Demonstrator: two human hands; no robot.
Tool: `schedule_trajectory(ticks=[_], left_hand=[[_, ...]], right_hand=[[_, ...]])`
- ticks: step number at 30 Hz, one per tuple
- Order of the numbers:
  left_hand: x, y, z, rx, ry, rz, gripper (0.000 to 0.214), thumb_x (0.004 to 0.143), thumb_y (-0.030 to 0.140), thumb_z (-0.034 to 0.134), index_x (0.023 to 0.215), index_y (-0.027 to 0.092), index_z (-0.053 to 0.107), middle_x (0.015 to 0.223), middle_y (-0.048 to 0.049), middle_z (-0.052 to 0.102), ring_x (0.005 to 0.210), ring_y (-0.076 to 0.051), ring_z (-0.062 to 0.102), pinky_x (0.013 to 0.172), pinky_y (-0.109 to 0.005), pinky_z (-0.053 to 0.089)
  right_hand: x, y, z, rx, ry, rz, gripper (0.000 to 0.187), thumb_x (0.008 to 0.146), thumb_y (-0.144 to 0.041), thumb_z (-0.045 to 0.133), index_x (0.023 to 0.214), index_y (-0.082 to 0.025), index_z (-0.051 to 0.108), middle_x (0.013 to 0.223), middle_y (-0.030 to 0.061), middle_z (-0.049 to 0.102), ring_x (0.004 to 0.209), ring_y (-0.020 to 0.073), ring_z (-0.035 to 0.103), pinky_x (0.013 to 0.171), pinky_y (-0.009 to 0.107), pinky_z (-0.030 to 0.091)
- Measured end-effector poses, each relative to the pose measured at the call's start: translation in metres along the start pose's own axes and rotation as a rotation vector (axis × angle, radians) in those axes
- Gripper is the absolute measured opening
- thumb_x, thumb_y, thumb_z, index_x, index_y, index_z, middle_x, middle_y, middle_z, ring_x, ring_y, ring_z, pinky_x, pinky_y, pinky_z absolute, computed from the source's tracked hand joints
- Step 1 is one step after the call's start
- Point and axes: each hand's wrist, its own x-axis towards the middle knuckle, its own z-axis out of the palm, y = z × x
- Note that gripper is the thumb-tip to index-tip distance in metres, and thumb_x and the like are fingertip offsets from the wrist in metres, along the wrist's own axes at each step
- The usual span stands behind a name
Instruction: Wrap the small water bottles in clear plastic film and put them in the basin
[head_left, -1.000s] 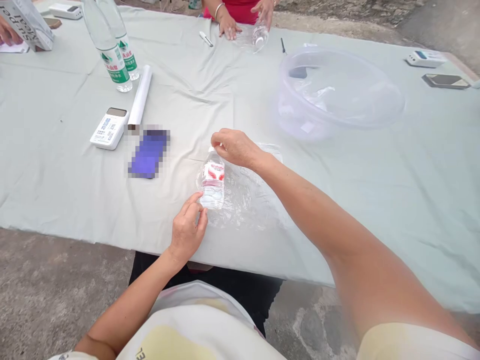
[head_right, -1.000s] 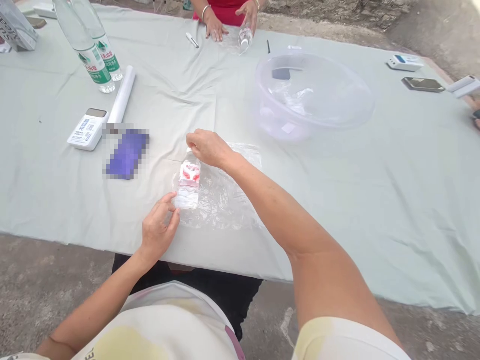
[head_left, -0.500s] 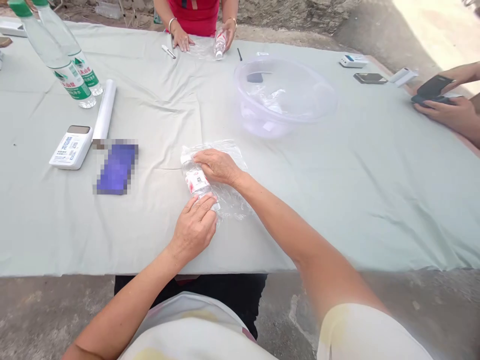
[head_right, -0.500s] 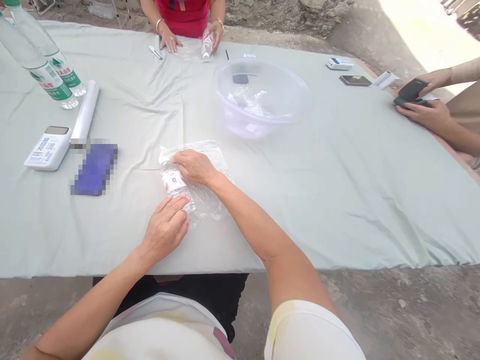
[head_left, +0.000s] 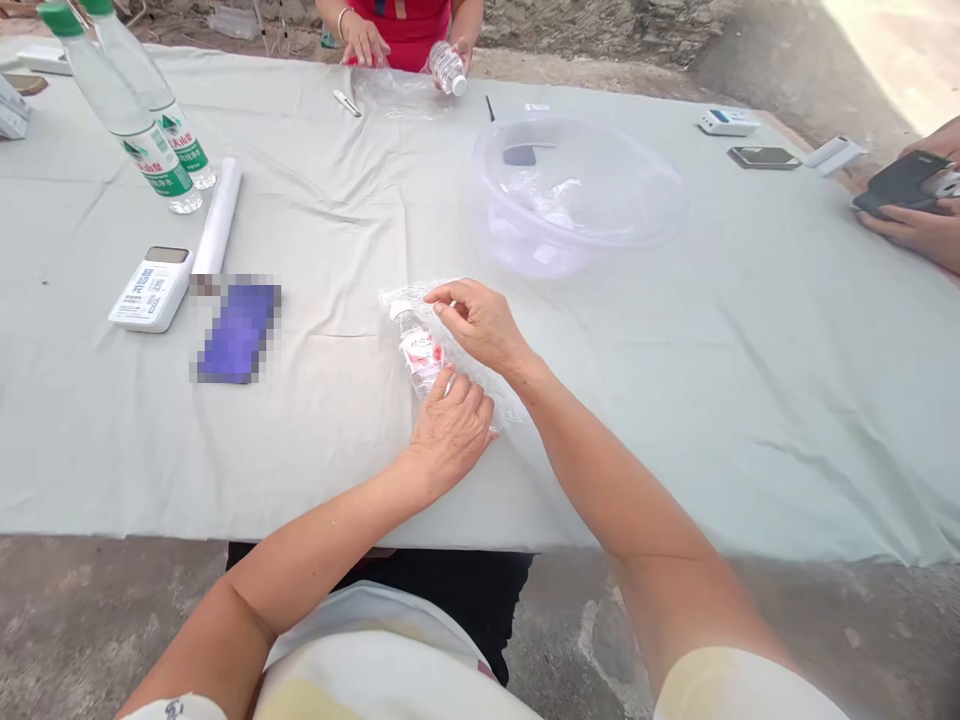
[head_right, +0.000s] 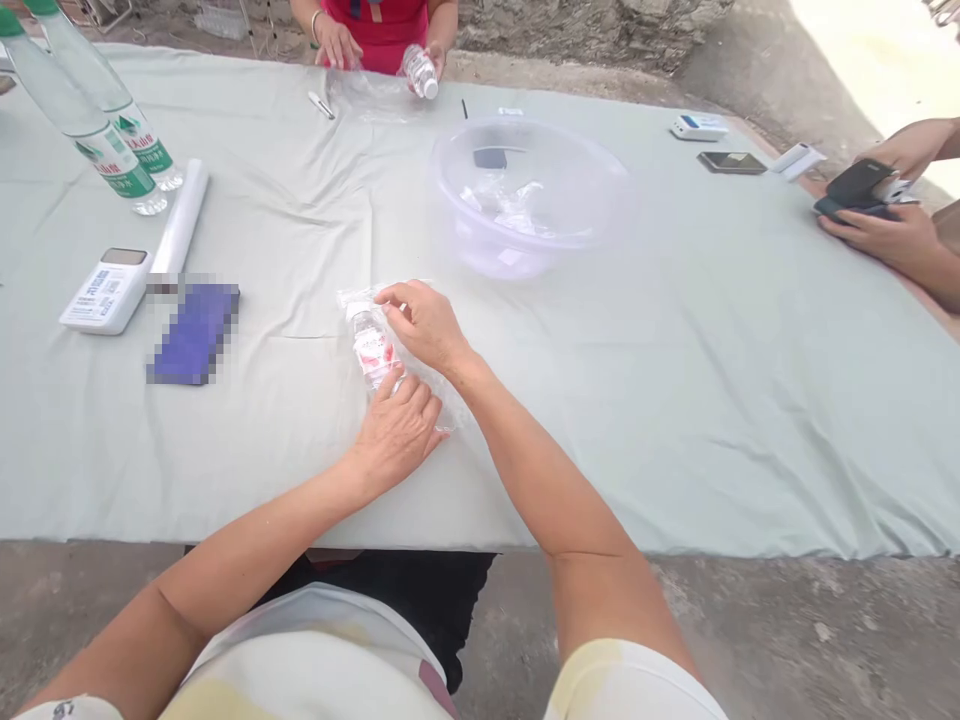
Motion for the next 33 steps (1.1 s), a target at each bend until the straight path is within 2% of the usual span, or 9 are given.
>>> schedule_trajectory(ticks=[3, 6, 12, 14, 18, 21, 24, 27, 33], left_hand=[[0.015, 0.008, 0.006, -0.086, 0.008, -0.072, 0.026, 0.081, 0.028, 0.075, 0.101, 0.011, 0.072, 0.108, -0.0188, 0.069, 0.130, -0.040, 0.048, 0.119, -0.061, 0.022], [0.022, 0.010, 0.005, -0.080, 0.014, -0.067, 0.041, 0.075, 0.026, 0.080, 0.113, 0.014, 0.069, 0.130, -0.0200, 0.063, 0.141, -0.043, 0.037, 0.116, -0.067, 0.020], [-0.016, -0.001, -0.012, -0.203, -0.023, 0.421, 0.032, 0.086, 0.034, 0.070, 0.114, 0.018, 0.066, 0.131, -0.0163, 0.063, 0.138, -0.033, 0.046, 0.119, -0.059, 0.026], [-0.036, -0.008, -0.017, -0.327, 0.018, 0.459, 0.025, 0.092, 0.034, 0.062, 0.114, 0.021, 0.065, 0.131, -0.0129, 0.064, 0.138, -0.029, 0.047, 0.119, -0.055, 0.028], [-0.051, -0.033, -0.021, -0.446, 0.168, -0.016, 0.021, 0.096, 0.025, 0.048, 0.111, 0.022, 0.064, 0.116, -0.0093, 0.070, 0.115, -0.023, 0.063, 0.103, -0.043, 0.044], [-0.037, -0.053, -0.018, -0.392, 0.200, -0.354, 0.021, 0.093, 0.022, 0.049, 0.107, 0.020, 0.064, 0.106, -0.0098, 0.071, 0.109, -0.026, 0.064, 0.097, -0.046, 0.046], [-0.015, -0.058, -0.010, -0.354, 0.127, -0.376, 0.025, 0.091, 0.020, 0.051, 0.112, 0.020, 0.064, 0.118, -0.0119, 0.068, 0.126, -0.031, 0.055, 0.104, -0.052, 0.040], [0.003, -0.049, -0.003, -0.340, 0.067, -0.314, 0.030, 0.091, 0.017, 0.049, 0.117, 0.021, 0.063, 0.130, -0.0123, 0.063, 0.137, -0.033, 0.045, 0.108, -0.055, 0.035], [0.010, -0.045, 0.001, -0.431, 0.163, -0.315, 0.036, 0.089, 0.009, 0.045, 0.118, 0.020, 0.063, 0.123, -0.0103, 0.068, 0.126, -0.026, 0.057, 0.106, -0.049, 0.043]], right_hand=[[-0.011, -0.021, -0.004, -0.038, -0.185, 0.006, 0.025, 0.088, -0.039, 0.062, 0.109, -0.027, 0.069, 0.104, 0.0037, 0.061, 0.079, 0.0159, 0.060, 0.078, 0.031, 0.048], [-0.015, -0.033, -0.004, -0.114, -0.281, 0.116, 0.042, 0.080, -0.053, 0.071, 0.114, -0.030, 0.063, 0.109, 0.0043, 0.055, 0.080, 0.0173, 0.061, 0.075, 0.032, 0.049], [-0.014, -0.024, -0.010, -0.198, -0.224, 0.230, 0.043, 0.079, -0.042, 0.069, 0.117, -0.027, 0.056, 0.107, 0.0056, 0.056, 0.071, 0.0172, 0.060, 0.074, 0.036, 0.049], [-0.020, -0.008, -0.016, -0.090, -0.201, 0.290, 0.041, 0.082, -0.043, 0.064, 0.119, -0.027, 0.055, 0.100, 0.0038, 0.060, 0.074, 0.0184, 0.062, 0.075, 0.036, 0.049], [-0.043, 0.030, -0.029, 0.124, -0.109, 0.436, 0.041, 0.089, -0.047, 0.051, 0.125, -0.028, 0.058, 0.101, 0.0026, 0.067, 0.084, 0.0200, 0.064, 0.077, 0.036, 0.051], [-0.056, 0.046, -0.033, 0.109, 0.070, 0.527, 0.042, 0.087, -0.037, 0.050, 0.126, -0.026, 0.060, 0.108, 0.0048, 0.068, 0.085, 0.0202, 0.065, 0.080, 0.038, 0.051], [-0.062, 0.045, -0.038, 0.102, 0.249, 0.556, 0.041, 0.087, -0.034, 0.048, 0.125, -0.025, 0.059, 0.113, 0.0064, 0.067, 0.084, 0.0195, 0.065, 0.081, 0.039, 0.052], [-0.067, 0.030, -0.040, 0.027, 0.318, 0.444, 0.040, 0.091, -0.044, 0.046, 0.124, -0.024, 0.059, 0.119, 0.0090, 0.065, 0.098, 0.0233, 0.065, 0.084, 0.041, 0.053], [-0.082, 0.003, -0.017, -0.417, 0.028, 0.264, 0.062, 0.079, -0.041, 0.068, 0.137, -0.027, 0.052, 0.143, 0.0146, 0.049, 0.116, 0.0402, 0.054, 0.080, 0.051, 0.053]])
